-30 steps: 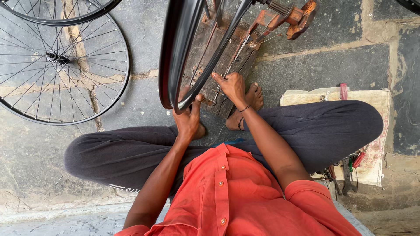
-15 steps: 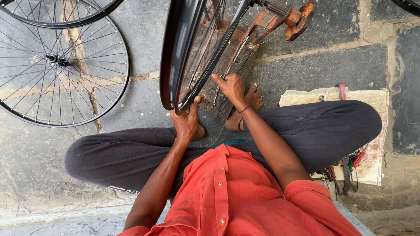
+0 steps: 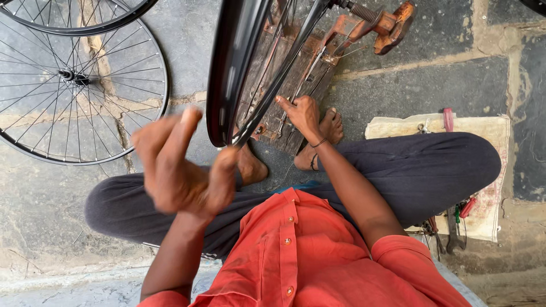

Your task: The person threads spokes through a bicycle wheel rim, places the wheel on a truing stand, and uses a spoke wrench to tighten the nipples.

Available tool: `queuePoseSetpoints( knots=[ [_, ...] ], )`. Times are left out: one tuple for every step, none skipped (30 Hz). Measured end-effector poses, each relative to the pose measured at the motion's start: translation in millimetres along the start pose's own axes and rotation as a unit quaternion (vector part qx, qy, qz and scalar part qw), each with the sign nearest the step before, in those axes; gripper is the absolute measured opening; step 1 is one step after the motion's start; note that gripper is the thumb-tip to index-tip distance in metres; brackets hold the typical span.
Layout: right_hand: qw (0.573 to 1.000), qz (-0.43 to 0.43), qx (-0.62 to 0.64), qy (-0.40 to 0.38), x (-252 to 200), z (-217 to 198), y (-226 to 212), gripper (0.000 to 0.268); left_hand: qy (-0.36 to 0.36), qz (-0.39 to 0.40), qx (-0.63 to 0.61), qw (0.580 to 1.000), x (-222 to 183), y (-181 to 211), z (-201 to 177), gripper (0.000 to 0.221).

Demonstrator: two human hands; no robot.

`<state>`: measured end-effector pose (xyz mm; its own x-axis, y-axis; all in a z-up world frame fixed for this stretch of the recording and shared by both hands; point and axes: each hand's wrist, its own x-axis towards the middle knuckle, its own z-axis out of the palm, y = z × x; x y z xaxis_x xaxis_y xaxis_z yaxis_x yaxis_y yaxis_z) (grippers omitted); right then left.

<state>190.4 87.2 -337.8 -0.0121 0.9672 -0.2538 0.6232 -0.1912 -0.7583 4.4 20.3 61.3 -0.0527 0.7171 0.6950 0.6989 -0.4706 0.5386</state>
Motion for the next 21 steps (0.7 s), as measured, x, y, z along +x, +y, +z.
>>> queuePoseSetpoints(
  knots=[
    [1.0, -0.003, 0.0, 0.005, -1, 0, 1, 0.077, -0.032, 0.023, 0.024, 0.999, 6, 1, 3, 0.049],
    [1.0, -0.001, -0.001, 0.005, -2, 0, 2, 0.077, -0.034, 0.022, 0.022, 0.999, 8, 3, 6, 0.049],
    [1.0, -0.009, -0.001, 0.009, -2, 1, 3, 0.078, -0.05, 0.002, 0.028, 0.998, 6, 2, 11, 0.053],
    [1.0, -0.017, -0.001, 0.011, -3, 2, 5, 0.08, -0.065, -0.019, 0.035, 0.997, 1, 1, 15, 0.058],
    [1.0, -0.014, -0.002, 0.012, -4, 1, 7, 0.08, -0.067, -0.02, 0.033, 0.997, -7, -2, 17, 0.058],
    [1.0, -0.008, 0.002, 0.008, -2, 2, 6, 0.079, -0.057, -0.034, 0.022, 0.998, -16, -6, 18, 0.054],
    [1.0, -0.003, 0.007, 0.004, -1, 3, 6, 0.079, -0.047, -0.048, 0.01, 0.998, -26, -10, 19, 0.05],
    [1.0, -0.004, 0.008, 0.004, 0, 3, 4, 0.079, -0.046, -0.046, 0.011, 0.998, -38, -16, 23, 0.05],
    [1.0, -0.002, -0.001, 0.003, -1, 3, 3, 0.077, -0.016, -0.045, 0.002, 0.999, -51, -21, 30, 0.042],
    [1.0, 0.004, -0.01, 0.004, -1, 0, 1, 0.076, 0.012, -0.042, -0.011, 0.999, -62, -28, 35, 0.034],
    [1.0, 0.005, -0.009, 0.008, 0, -1, -2, 0.076, 0.01, -0.039, -0.014, 0.999, -75, -33, 37, 0.034],
    [1.0, 0.002, -0.012, 0.01, -2, -1, -4, 0.077, -0.029, -0.113, -0.032, 0.993, -89, -36, 36, 0.032],
    [1.0, -0.001, -0.014, 0.011, -4, -3, -5, 0.078, -0.07, -0.186, -0.05, 0.979, -103, -42, 38, 0.032],
    [1.0, 0.002, -0.014, 0.008, -6, -5, -5, 0.078, -0.073, -0.19, -0.049, 0.978, -116, -48, 43, 0.032],
    [1.0, 0.005, 0.002, 0.007, -6, -6, -5, 0.079, -0.084, -0.222, -0.058, 0.97, -128, -55, 50, 0.031],
    [1.0, 0.003, 0.019, 0.007, -3, -6, -6, 0.08, -0.092, -0.251, -0.065, 0.961, -136, -63, 56, 0.031],
    [1.0, 0.002, 0.02, 0.006, -4, -5, -7, 0.08, -0.092, -0.252, -0.064, 0.961, -142, -69, 58, 0.031],
    [1.0, 0.009, 0.012, 0.003, -4, -5, -7, 0.078, -0.117, -0.25, -0.046, 0.96, -146, -74, 62, 0.032],
    [1.0, 0.016, 0.004, 0.001, -3, -4, -6, 0.076, -0.143, -0.248, -0.029, 0.958, -147, -77, 64, 0.034],
    [1.0, 0.015, 0.004, 0.002, -2, -4, -5, 0.076, -0.142, -0.247, -0.03, 0.958, -148, -79, 67, 0.034],
    [1.0, 0.011, 0.004, 0.006, -3, -3, -3, 0.076, -0.148, -0.293, -0.045, 0.944, -149, -80, 70, 0.035]
  ],
)
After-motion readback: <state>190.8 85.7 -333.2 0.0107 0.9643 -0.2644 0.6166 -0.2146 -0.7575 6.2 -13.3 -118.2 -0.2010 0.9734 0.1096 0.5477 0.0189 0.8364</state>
